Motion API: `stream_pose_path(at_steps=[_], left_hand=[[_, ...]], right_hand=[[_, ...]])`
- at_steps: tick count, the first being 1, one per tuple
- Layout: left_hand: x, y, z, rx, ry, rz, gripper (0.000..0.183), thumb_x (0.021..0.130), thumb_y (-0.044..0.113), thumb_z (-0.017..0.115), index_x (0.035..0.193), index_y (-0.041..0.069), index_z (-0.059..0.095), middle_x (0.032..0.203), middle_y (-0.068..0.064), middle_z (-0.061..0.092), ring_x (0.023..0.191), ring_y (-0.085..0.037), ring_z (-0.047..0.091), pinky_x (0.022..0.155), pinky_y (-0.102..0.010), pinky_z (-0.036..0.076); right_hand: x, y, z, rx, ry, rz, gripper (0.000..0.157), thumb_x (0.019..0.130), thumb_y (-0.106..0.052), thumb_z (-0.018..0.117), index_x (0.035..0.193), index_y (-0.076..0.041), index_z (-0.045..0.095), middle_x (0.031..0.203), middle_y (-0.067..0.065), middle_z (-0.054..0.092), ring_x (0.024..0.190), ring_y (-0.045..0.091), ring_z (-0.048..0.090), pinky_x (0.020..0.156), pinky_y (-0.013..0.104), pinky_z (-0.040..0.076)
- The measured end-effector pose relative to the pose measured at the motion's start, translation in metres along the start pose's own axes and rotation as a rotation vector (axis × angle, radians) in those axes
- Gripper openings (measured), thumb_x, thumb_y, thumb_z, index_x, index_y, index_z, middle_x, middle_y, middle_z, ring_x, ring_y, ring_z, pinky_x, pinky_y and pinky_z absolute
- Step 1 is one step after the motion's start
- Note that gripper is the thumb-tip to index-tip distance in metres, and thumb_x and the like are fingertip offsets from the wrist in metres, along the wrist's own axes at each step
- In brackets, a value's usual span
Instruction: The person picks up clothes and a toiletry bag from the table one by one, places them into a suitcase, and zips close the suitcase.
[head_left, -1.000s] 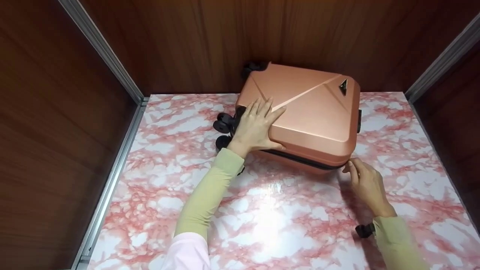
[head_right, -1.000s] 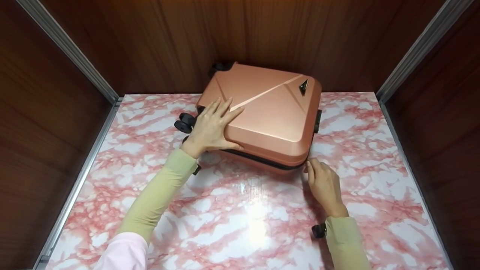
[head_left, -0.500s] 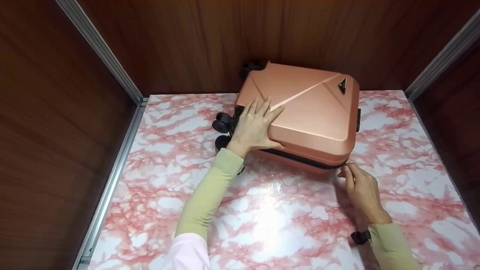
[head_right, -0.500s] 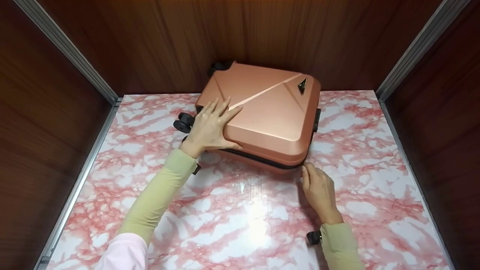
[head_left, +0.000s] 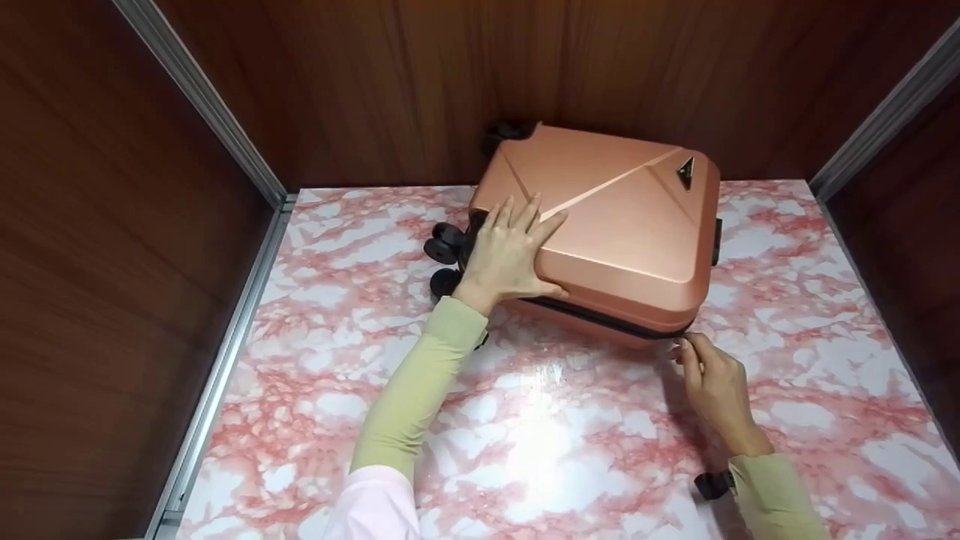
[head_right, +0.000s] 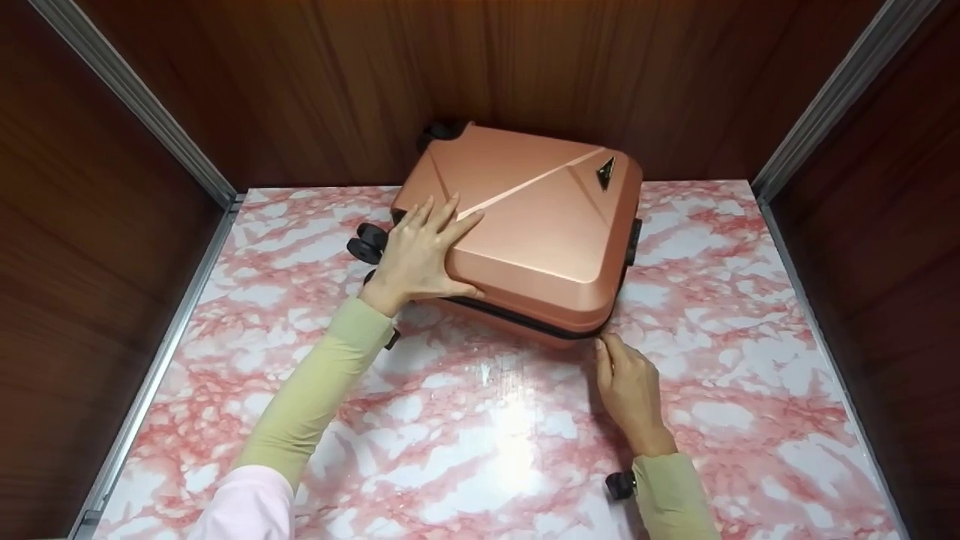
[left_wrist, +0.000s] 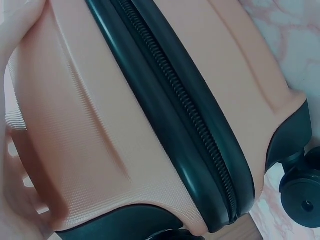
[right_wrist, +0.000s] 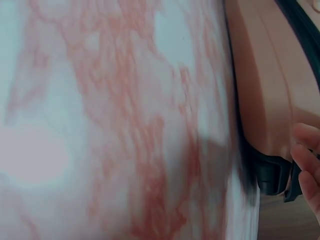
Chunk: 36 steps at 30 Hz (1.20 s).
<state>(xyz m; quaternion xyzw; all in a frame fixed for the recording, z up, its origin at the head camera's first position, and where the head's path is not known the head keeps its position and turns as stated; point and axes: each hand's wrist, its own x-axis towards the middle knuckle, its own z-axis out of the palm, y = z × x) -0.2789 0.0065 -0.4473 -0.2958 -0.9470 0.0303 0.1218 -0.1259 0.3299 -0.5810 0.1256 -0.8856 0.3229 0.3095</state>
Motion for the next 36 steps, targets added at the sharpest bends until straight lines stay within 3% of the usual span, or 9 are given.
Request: stream_pose_path(at_steps=[13, 19, 27, 32, 36], left_hand=[[-0.002, 0.002, 0.002, 0.026, 0.033, -0.022, 0.127, 0.055, 0.102, 0.052, 0.162, 0.038, 0.027, 0.163, -0.012, 0.031, 0.144, -0.046, 0.032, 0.118, -0.052, 0.024], [-0.003, 0.004, 0.001, 0.021, 0.054, -0.033, 0.126, 0.055, 0.102, 0.053, 0.161, 0.037, 0.030, 0.159, -0.017, 0.036, 0.144, -0.045, 0.033, 0.118, -0.051, 0.025], [-0.002, 0.006, 0.001, 0.024, 0.041, -0.045, 0.126, 0.054, 0.102, 0.052, 0.160, 0.037, 0.032, 0.159, -0.018, 0.036, 0.144, -0.044, 0.033, 0.117, -0.049, 0.026], [-0.003, 0.006, 0.002, 0.016, 0.063, -0.029, 0.125, 0.056, 0.102, 0.051, 0.161, 0.036, 0.032, 0.159, -0.017, 0.037, 0.144, -0.044, 0.033, 0.117, -0.050, 0.026], [-0.004, 0.006, 0.003, 0.022, 0.076, -0.039, 0.125, 0.056, 0.102, 0.050, 0.160, 0.036, 0.032, 0.159, -0.016, 0.037, 0.144, -0.044, 0.034, 0.118, -0.050, 0.025]], right_hand=[[-0.006, -0.005, 0.004, 0.065, 0.023, 0.021, 0.010, 0.096, 0.004, 0.063, 0.101, -0.001, 0.070, 0.083, 0.007, 0.068, 0.075, 0.023, 0.063, 0.074, 0.030, 0.044], [-0.008, -0.007, 0.007, 0.054, 0.041, 0.026, 0.013, 0.095, 0.005, 0.065, 0.103, -0.003, 0.072, 0.087, 0.005, 0.074, 0.077, 0.025, 0.069, 0.069, 0.033, 0.048], [-0.012, -0.007, 0.009, 0.048, 0.078, -0.004, 0.012, 0.093, 0.006, 0.067, 0.101, -0.002, 0.071, 0.077, 0.000, 0.069, 0.065, 0.019, 0.063, 0.060, 0.030, 0.046], [-0.011, -0.007, 0.007, 0.057, 0.064, -0.015, 0.011, 0.094, 0.005, 0.066, 0.101, -0.002, 0.071, 0.081, 0.001, 0.070, 0.070, 0.021, 0.067, 0.064, 0.032, 0.048], [-0.008, -0.008, 0.006, 0.063, 0.042, -0.034, 0.013, 0.092, 0.007, 0.066, 0.100, -0.002, 0.070, 0.079, 0.001, 0.071, 0.067, 0.019, 0.066, 0.059, 0.028, 0.048]])
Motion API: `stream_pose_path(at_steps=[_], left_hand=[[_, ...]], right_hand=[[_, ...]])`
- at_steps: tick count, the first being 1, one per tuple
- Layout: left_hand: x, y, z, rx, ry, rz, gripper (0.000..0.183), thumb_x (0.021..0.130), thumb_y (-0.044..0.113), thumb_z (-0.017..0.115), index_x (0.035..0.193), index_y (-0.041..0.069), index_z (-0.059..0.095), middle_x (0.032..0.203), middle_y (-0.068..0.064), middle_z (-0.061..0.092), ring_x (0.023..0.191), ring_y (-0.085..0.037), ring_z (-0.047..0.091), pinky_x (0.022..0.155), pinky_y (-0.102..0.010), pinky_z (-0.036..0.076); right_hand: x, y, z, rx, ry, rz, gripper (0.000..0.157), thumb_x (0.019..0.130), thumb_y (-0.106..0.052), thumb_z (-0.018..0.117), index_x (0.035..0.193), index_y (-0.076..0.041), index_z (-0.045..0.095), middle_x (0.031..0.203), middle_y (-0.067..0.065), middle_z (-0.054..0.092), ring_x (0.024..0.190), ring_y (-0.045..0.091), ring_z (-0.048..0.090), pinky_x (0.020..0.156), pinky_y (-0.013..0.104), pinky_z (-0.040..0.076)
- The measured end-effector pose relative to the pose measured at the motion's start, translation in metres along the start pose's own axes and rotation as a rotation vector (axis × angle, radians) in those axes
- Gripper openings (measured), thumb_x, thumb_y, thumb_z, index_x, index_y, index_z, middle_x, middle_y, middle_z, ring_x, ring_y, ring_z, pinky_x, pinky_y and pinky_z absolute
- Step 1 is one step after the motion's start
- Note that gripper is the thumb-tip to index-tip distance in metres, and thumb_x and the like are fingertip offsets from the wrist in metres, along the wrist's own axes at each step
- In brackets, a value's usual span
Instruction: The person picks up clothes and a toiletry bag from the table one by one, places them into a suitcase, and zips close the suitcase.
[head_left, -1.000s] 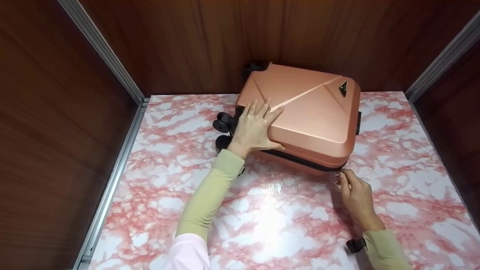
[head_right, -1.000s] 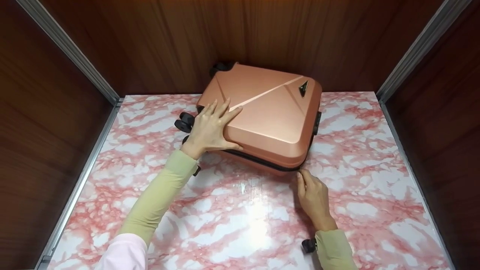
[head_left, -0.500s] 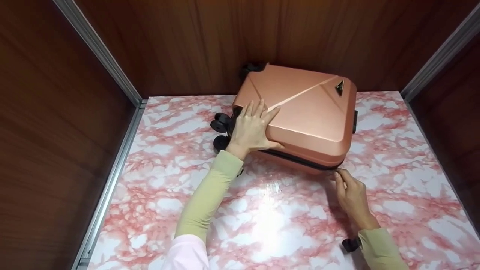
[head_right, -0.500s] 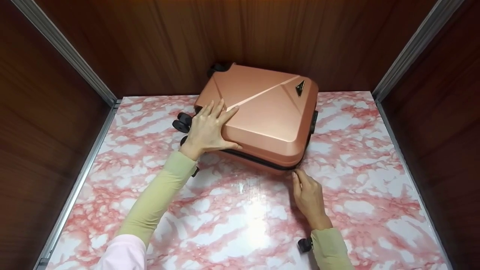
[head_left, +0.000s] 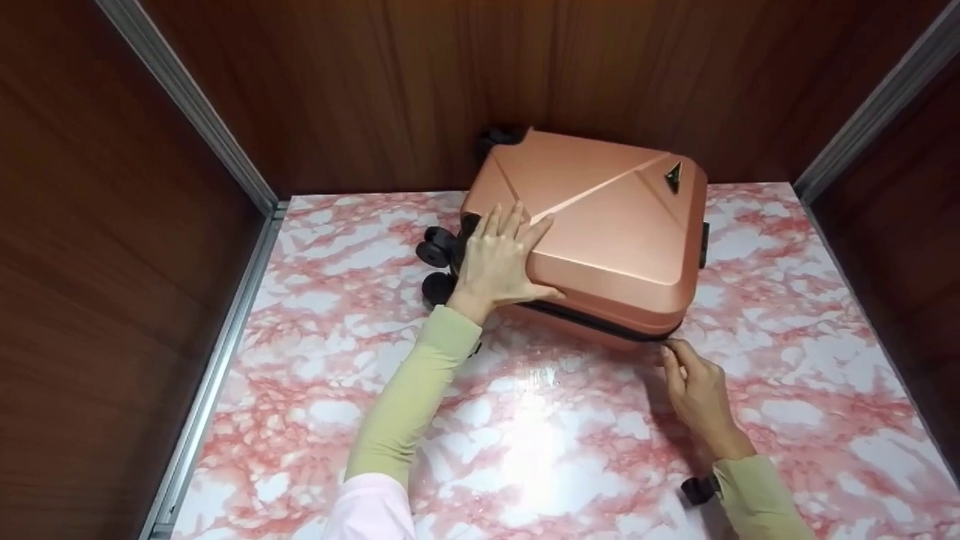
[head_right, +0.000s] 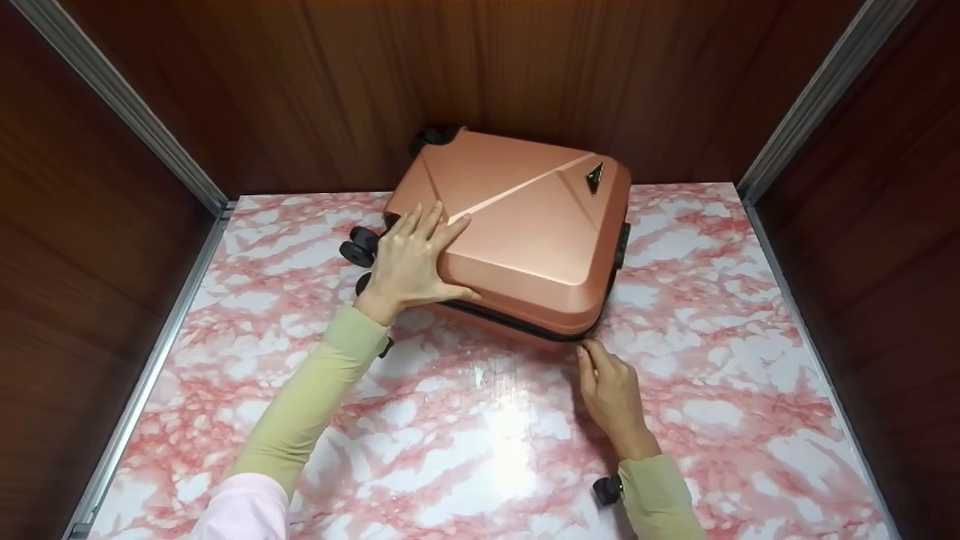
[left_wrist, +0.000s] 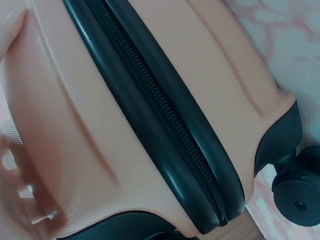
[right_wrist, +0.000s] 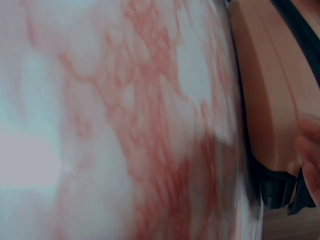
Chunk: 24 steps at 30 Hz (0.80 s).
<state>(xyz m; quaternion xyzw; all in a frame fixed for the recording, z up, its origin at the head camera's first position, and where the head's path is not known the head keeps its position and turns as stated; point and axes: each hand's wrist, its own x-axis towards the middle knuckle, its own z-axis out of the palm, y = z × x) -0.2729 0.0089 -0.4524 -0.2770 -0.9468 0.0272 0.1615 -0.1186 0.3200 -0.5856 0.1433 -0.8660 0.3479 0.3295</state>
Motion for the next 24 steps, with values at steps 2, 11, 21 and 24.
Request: stream_pose_path(at_steps=[2, 11, 21, 24], left_hand=[[-0.001, 0.000, 0.000, 0.003, 0.008, -0.007, 0.124, 0.056, 0.102, 0.050, 0.160, 0.036, 0.033, 0.159, -0.016, 0.038, 0.143, -0.044, 0.035, 0.118, -0.050, 0.025], [-0.002, 0.003, 0.001, -0.008, 0.034, 0.010, 0.123, 0.057, 0.102, 0.052, 0.159, 0.034, 0.037, 0.157, -0.018, 0.039, 0.142, -0.045, 0.036, 0.118, -0.050, 0.025], [-0.004, 0.002, 0.001, -0.026, 0.039, -0.010, 0.123, 0.057, 0.101, 0.053, 0.159, 0.034, 0.037, 0.157, -0.020, 0.039, 0.142, -0.046, 0.036, 0.118, -0.050, 0.024], [-0.004, 0.003, 0.000, -0.030, 0.011, -0.025, 0.123, 0.057, 0.101, 0.053, 0.160, 0.035, 0.035, 0.159, -0.019, 0.036, 0.143, -0.047, 0.034, 0.119, -0.051, 0.022]], right_hand=[[0.000, -0.002, 0.001, 0.003, 0.001, -0.004, 0.010, 0.094, 0.005, 0.065, 0.099, -0.002, 0.070, 0.078, 0.001, 0.071, 0.065, 0.018, 0.066, 0.057, 0.027, 0.048], [-0.004, -0.016, 0.009, 0.017, -0.001, -0.014, 0.008, 0.094, 0.004, 0.065, 0.095, -0.002, 0.069, 0.076, -0.001, 0.071, 0.064, 0.017, 0.066, 0.055, 0.030, 0.047], [-0.004, -0.024, 0.015, -0.081, 0.017, -0.021, 0.008, 0.092, 0.005, 0.067, 0.096, -0.001, 0.064, 0.063, 0.001, 0.056, 0.049, 0.014, 0.054, 0.043, 0.036, 0.043], [-0.002, -0.021, 0.015, -0.063, 0.018, -0.044, 0.011, 0.090, 0.007, 0.068, 0.096, -0.001, 0.065, 0.066, 0.001, 0.059, 0.052, 0.015, 0.057, 0.045, 0.036, 0.045]])
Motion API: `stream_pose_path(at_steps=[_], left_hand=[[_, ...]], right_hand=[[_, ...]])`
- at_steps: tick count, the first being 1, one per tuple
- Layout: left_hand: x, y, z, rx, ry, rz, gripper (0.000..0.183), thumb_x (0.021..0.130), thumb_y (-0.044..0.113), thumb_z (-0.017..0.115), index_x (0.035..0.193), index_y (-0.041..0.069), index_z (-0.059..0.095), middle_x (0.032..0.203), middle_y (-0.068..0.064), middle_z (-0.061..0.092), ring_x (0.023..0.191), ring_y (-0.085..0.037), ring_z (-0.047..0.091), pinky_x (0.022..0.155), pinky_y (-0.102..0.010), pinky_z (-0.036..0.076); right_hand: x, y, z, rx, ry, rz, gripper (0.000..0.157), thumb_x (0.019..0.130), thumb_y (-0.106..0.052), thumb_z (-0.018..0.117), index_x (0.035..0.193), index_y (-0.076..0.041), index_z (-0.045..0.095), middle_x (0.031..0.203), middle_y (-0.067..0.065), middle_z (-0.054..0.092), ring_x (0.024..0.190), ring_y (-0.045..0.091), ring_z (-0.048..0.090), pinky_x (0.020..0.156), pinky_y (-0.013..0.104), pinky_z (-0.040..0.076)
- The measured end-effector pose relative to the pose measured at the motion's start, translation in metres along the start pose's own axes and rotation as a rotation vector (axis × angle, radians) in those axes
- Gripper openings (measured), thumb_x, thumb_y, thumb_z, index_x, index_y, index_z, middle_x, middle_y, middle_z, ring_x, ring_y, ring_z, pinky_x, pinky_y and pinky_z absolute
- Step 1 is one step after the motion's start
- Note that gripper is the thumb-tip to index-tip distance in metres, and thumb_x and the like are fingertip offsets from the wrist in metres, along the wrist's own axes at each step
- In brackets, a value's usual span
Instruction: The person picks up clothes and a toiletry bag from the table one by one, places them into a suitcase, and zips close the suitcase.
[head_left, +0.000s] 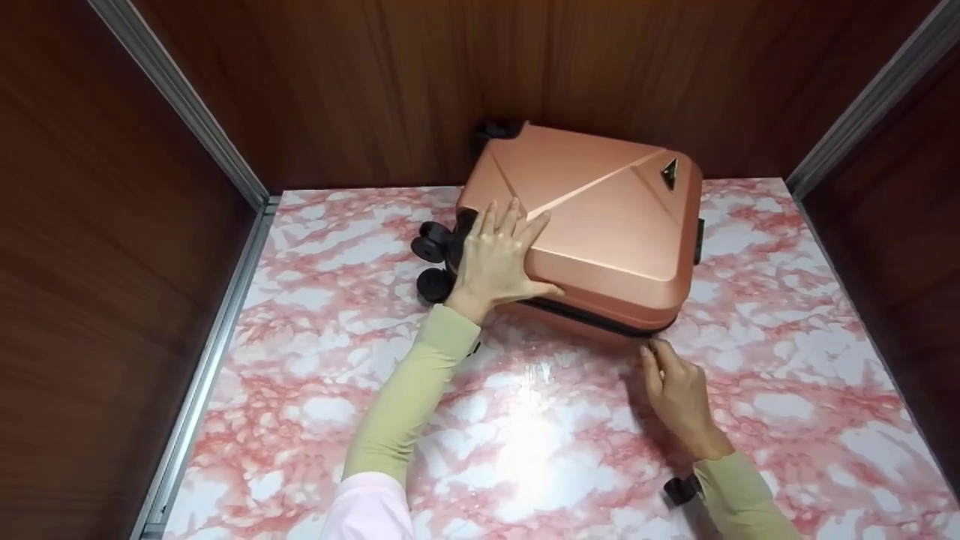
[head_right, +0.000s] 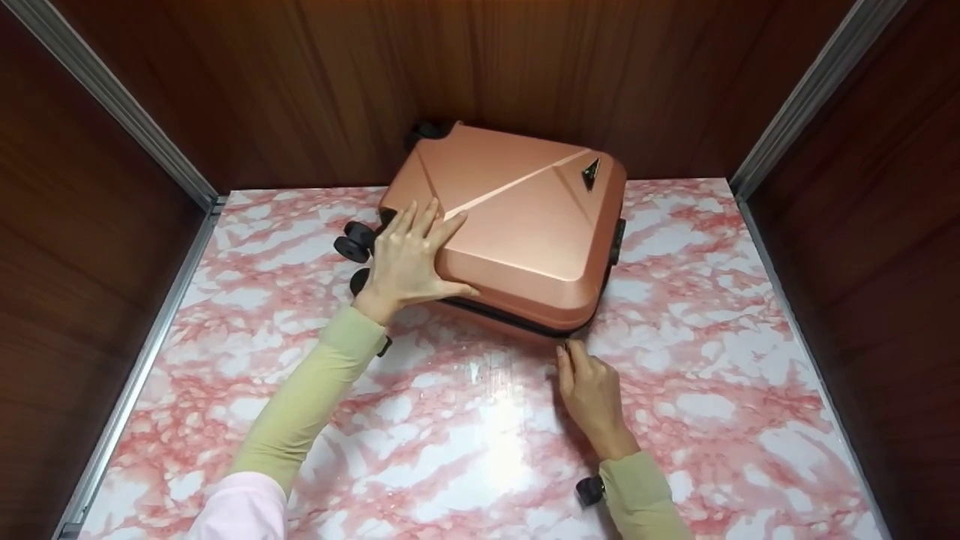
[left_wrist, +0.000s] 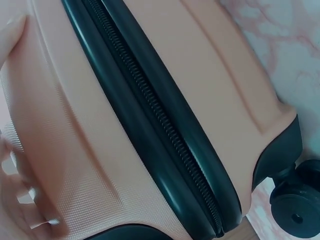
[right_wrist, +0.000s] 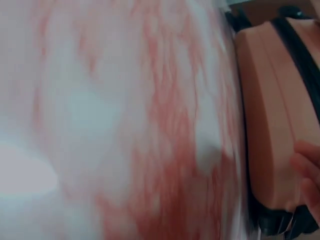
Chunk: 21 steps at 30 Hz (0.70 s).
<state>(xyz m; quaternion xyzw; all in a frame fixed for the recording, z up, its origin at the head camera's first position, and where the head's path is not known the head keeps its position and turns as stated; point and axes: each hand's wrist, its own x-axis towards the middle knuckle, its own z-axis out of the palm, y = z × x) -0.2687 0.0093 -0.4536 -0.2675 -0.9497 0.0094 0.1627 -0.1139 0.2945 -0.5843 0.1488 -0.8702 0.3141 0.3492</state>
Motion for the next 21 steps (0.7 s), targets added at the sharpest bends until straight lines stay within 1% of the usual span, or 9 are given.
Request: stream_pose_path(at_steps=[2, 4, 8, 11, 14, 15, 17, 21], left_hand=[[0.000, -0.001, -0.001, 0.005, -0.017, -0.010, 0.123, 0.058, 0.101, 0.051, 0.160, 0.035, 0.033, 0.160, -0.018, 0.035, 0.144, -0.047, 0.032, 0.119, -0.051, 0.021], [0.000, 0.000, -0.001, 0.009, -0.016, -0.018, 0.124, 0.058, 0.102, 0.049, 0.161, 0.035, 0.033, 0.160, -0.018, 0.034, 0.144, -0.046, 0.031, 0.119, -0.051, 0.021], [-0.002, 0.011, 0.000, 0.035, -0.001, -0.035, 0.124, 0.059, 0.103, 0.046, 0.160, 0.032, 0.035, 0.160, -0.018, 0.035, 0.143, -0.047, 0.033, 0.119, -0.051, 0.021], [-0.004, 0.019, -0.002, 0.059, 0.003, -0.054, 0.121, 0.062, 0.101, 0.047, 0.160, 0.030, 0.037, 0.159, -0.018, 0.037, 0.143, -0.046, 0.034, 0.119, -0.051, 0.022], [-0.006, 0.026, -0.005, 0.057, 0.008, -0.050, 0.113, 0.070, 0.094, 0.053, 0.159, 0.026, 0.039, 0.158, -0.016, 0.039, 0.142, -0.045, 0.036, 0.118, -0.050, 0.025], [-0.007, 0.028, -0.006, 0.056, 0.006, -0.043, 0.109, 0.073, 0.090, 0.056, 0.159, 0.025, 0.039, 0.158, -0.015, 0.039, 0.142, -0.044, 0.036, 0.117, -0.050, 0.026], [-0.009, 0.034, -0.008, 0.060, 0.003, -0.024, 0.104, 0.078, 0.083, 0.060, 0.159, 0.022, 0.038, 0.159, -0.015, 0.038, 0.141, -0.044, 0.037, 0.116, -0.050, 0.029], [-0.014, 0.045, -0.011, 0.100, 0.011, 0.007, 0.096, 0.084, 0.073, 0.064, 0.160, 0.021, 0.037, 0.159, -0.014, 0.038, 0.138, -0.044, 0.042, 0.114, -0.048, 0.033]], right_hand=[[0.002, 0.003, 0.000, 0.022, 0.002, -0.006, 0.012, 0.090, 0.008, 0.068, 0.098, -0.001, 0.067, 0.070, 0.002, 0.063, 0.056, 0.017, 0.060, 0.048, 0.036, 0.047], [0.005, 0.005, -0.002, 0.035, 0.003, 0.005, 0.012, 0.091, 0.008, 0.067, 0.099, -0.001, 0.069, 0.076, 0.004, 0.068, 0.063, 0.020, 0.065, 0.052, 0.037, 0.050], [0.009, 0.013, -0.009, 0.033, -0.018, 0.089, 0.012, 0.096, 0.006, 0.064, 0.103, -0.001, 0.071, 0.084, 0.008, 0.071, 0.070, 0.023, 0.066, 0.061, 0.038, 0.048], [0.016, 0.024, -0.014, 0.011, -0.046, 0.133, 0.012, 0.097, 0.005, 0.061, 0.103, 0.000, 0.071, 0.081, 0.011, 0.070, 0.066, 0.024, 0.062, 0.061, 0.040, 0.045], [0.027, 0.039, -0.018, -0.010, -0.032, 0.157, 0.012, 0.099, 0.003, 0.059, 0.103, 0.002, 0.070, 0.079, 0.015, 0.069, 0.066, 0.029, 0.065, 0.060, 0.045, 0.045], [0.031, 0.044, -0.020, -0.018, -0.023, 0.165, 0.012, 0.099, 0.003, 0.058, 0.103, 0.003, 0.070, 0.077, 0.017, 0.068, 0.065, 0.030, 0.064, 0.059, 0.045, 0.043], [0.038, 0.054, -0.023, -0.024, -0.002, 0.180, 0.012, 0.100, 0.002, 0.058, 0.103, 0.004, 0.069, 0.077, 0.019, 0.068, 0.066, 0.034, 0.065, 0.061, 0.047, 0.042], [0.052, 0.072, -0.026, -0.040, 0.011, 0.199, 0.014, 0.101, -0.001, 0.057, 0.100, 0.004, 0.069, 0.071, 0.018, 0.063, 0.061, 0.036, 0.058, 0.059, 0.049, 0.038]])
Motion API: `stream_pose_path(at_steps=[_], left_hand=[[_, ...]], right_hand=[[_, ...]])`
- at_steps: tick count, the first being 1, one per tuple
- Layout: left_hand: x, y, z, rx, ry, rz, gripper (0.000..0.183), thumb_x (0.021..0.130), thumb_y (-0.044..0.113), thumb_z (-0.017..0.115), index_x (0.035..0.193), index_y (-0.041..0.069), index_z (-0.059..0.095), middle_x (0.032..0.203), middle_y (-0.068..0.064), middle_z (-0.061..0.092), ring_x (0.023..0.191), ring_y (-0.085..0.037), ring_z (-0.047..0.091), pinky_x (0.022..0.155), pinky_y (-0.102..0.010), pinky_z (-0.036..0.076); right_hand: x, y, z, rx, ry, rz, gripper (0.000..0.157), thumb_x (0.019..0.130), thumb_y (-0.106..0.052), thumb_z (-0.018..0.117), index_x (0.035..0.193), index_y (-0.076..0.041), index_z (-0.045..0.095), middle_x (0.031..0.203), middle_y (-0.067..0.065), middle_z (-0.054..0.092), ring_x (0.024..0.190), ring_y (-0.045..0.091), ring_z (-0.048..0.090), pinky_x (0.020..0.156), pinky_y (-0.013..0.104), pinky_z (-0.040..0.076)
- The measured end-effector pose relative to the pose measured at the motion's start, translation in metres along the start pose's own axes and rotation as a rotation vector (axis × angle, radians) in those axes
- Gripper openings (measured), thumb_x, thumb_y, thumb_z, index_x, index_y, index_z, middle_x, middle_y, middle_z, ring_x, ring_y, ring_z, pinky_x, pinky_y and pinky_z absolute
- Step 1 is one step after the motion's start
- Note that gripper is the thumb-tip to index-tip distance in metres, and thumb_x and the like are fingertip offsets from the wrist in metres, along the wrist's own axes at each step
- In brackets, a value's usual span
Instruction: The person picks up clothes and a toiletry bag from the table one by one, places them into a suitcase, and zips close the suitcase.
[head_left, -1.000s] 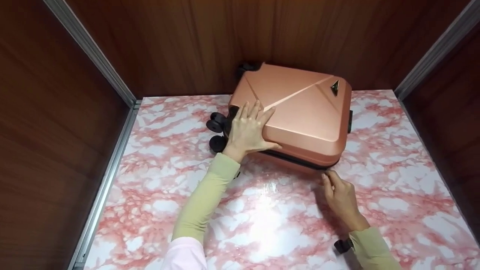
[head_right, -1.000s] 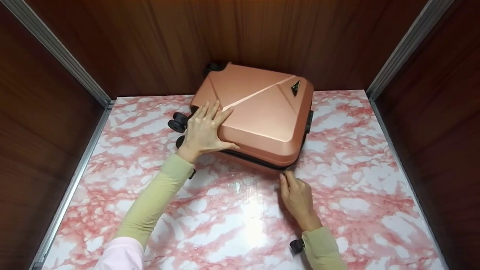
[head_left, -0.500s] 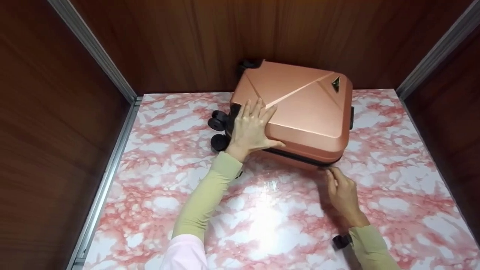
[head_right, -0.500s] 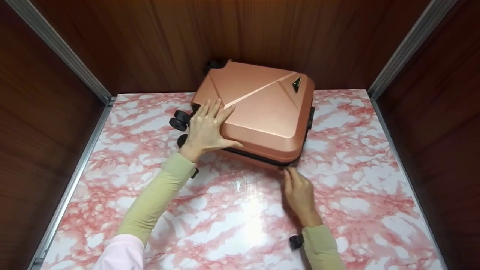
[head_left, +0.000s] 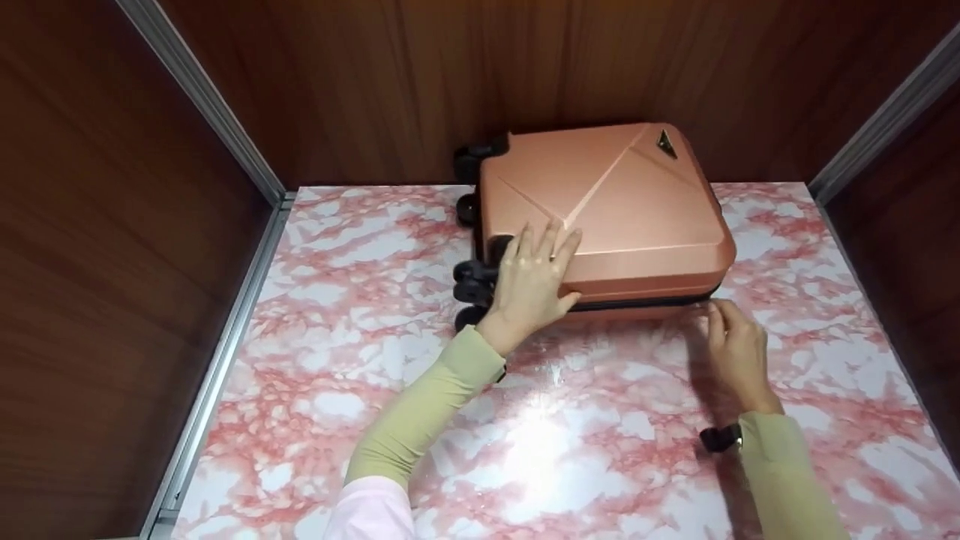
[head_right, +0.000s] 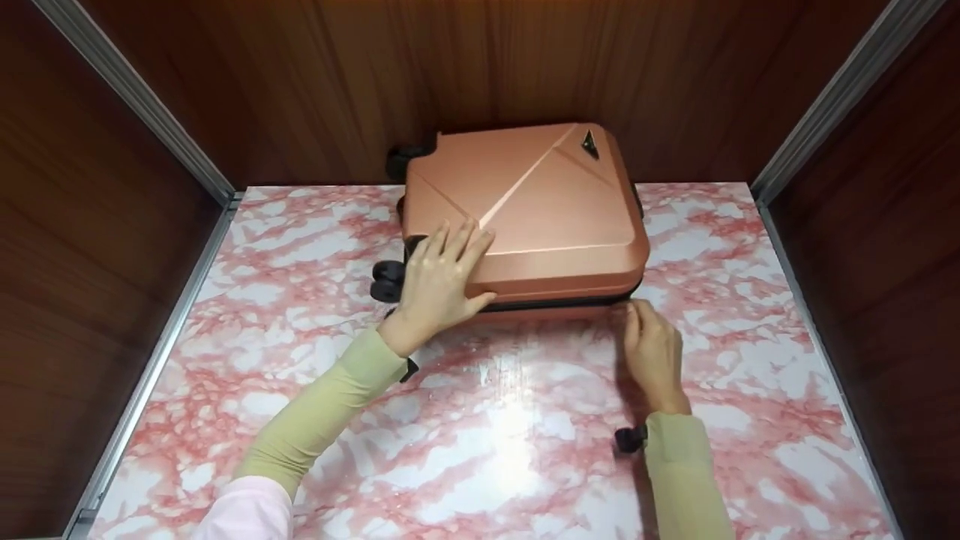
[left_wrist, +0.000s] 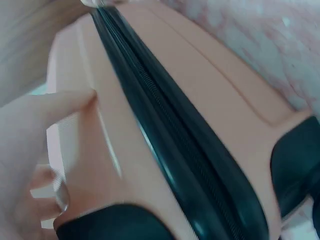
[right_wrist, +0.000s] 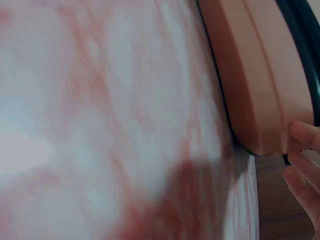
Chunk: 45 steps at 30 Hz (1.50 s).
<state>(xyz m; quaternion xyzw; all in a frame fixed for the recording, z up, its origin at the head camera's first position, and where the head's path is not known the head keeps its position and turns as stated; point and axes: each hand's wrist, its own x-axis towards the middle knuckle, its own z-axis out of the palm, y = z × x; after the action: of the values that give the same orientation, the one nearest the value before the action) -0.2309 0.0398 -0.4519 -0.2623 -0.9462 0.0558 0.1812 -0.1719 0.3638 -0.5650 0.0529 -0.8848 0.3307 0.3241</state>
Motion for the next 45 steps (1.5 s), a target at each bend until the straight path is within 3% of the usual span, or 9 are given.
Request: stream_pose_path(at_steps=[5, 18, 22, 27, 30, 34, 37, 41, 45], left_hand=[[-0.004, 0.012, -0.007, 0.038, 0.022, 0.028, 0.088, 0.086, 0.064, 0.069, 0.158, 0.023, 0.039, 0.157, -0.014, 0.041, 0.135, -0.043, 0.047, 0.112, -0.046, 0.035], [-0.005, 0.018, -0.032, -0.020, -0.010, 0.133, 0.065, 0.091, 0.034, 0.070, 0.153, 0.025, 0.050, 0.154, -0.011, 0.047, 0.129, -0.038, 0.053, 0.103, -0.043, 0.045], [-0.002, 0.002, -0.039, -0.157, -0.067, 0.179, 0.058, 0.095, 0.037, 0.068, 0.150, 0.026, 0.054, 0.156, -0.006, 0.045, 0.132, -0.034, 0.052, 0.105, -0.044, 0.044], [0.004, -0.026, -0.042, -0.388, -0.158, 0.201, 0.049, 0.101, 0.040, 0.062, 0.146, 0.023, 0.058, 0.154, -0.003, 0.047, 0.140, -0.026, 0.045, 0.117, -0.041, 0.029], [0.006, -0.041, -0.039, -0.439, -0.219, 0.200, 0.053, 0.102, 0.046, 0.058, 0.150, 0.022, 0.054, 0.157, -0.004, 0.043, 0.145, -0.024, 0.037, 0.120, -0.041, 0.021], [0.009, -0.061, -0.032, -0.457, -0.272, 0.170, 0.055, 0.105, 0.051, 0.048, 0.153, 0.025, 0.049, 0.161, -0.004, 0.036, 0.149, -0.025, 0.029, 0.122, -0.044, 0.013], [0.011, -0.076, -0.025, -0.468, -0.258, 0.148, 0.050, 0.108, 0.048, 0.044, 0.153, 0.026, 0.050, 0.162, -0.004, 0.035, 0.149, -0.026, 0.028, 0.122, -0.047, 0.010], [0.014, -0.096, -0.016, -0.455, -0.195, 0.147, 0.043, 0.109, 0.030, 0.045, 0.151, 0.025, 0.053, 0.159, -0.003, 0.040, 0.148, -0.026, 0.032, 0.121, -0.050, 0.015], [0.013, -0.110, -0.010, -0.417, -0.151, 0.165, 0.052, 0.103, 0.007, 0.047, 0.151, 0.026, 0.053, 0.158, -0.004, 0.042, 0.146, -0.026, 0.035, 0.118, -0.054, 0.023]], right_hand=[[0.016, 0.013, -0.002, -0.032, 0.001, 0.052, 0.018, 0.103, -0.007, 0.055, 0.100, 0.004, 0.070, 0.070, 0.017, 0.062, 0.060, 0.034, 0.052, 0.059, 0.048, 0.035], [0.040, 0.030, -0.004, -0.045, -0.032, 0.129, 0.025, 0.106, -0.014, 0.052, 0.104, -0.001, 0.073, 0.096, 0.014, 0.076, 0.080, 0.037, 0.068, 0.067, 0.040, 0.038], [0.044, 0.033, -0.003, -0.041, -0.033, 0.109, 0.023, 0.106, -0.012, 0.053, 0.105, 0.001, 0.072, 0.098, 0.017, 0.075, 0.083, 0.042, 0.069, 0.067, 0.046, 0.039], [0.043, 0.035, -0.002, -0.034, -0.032, 0.129, 0.024, 0.106, -0.012, 0.052, 0.104, 0.002, 0.071, 0.095, 0.018, 0.075, 0.086, 0.039, 0.070, 0.070, 0.046, 0.041], [0.043, 0.035, -0.001, -0.033, -0.036, 0.141, 0.025, 0.106, -0.012, 0.051, 0.104, 0.001, 0.072, 0.092, 0.016, 0.075, 0.083, 0.018, 0.070, 0.071, 0.037, 0.042], [0.044, 0.035, -0.001, -0.020, -0.050, 0.153, 0.026, 0.106, -0.014, 0.051, 0.103, 0.001, 0.072, 0.089, 0.013, 0.075, 0.078, -0.014, 0.054, 0.070, 0.024, 0.041], [0.044, 0.034, -0.001, -0.019, -0.059, 0.154, 0.026, 0.106, -0.013, 0.051, 0.103, 0.002, 0.072, 0.087, 0.013, 0.075, 0.075, -0.022, 0.046, 0.068, 0.025, 0.040], [0.046, 0.033, -0.002, -0.040, -0.082, 0.151, 0.025, 0.106, -0.013, 0.051, 0.104, 0.002, 0.071, 0.084, 0.013, 0.075, 0.070, -0.012, 0.051, 0.068, 0.033, 0.039], [0.048, 0.032, -0.004, -0.056, -0.157, 0.161, 0.027, 0.107, -0.014, 0.047, 0.109, 0.003, 0.067, 0.083, 0.015, 0.074, 0.074, 0.023, 0.066, 0.070, 0.046, 0.042]])
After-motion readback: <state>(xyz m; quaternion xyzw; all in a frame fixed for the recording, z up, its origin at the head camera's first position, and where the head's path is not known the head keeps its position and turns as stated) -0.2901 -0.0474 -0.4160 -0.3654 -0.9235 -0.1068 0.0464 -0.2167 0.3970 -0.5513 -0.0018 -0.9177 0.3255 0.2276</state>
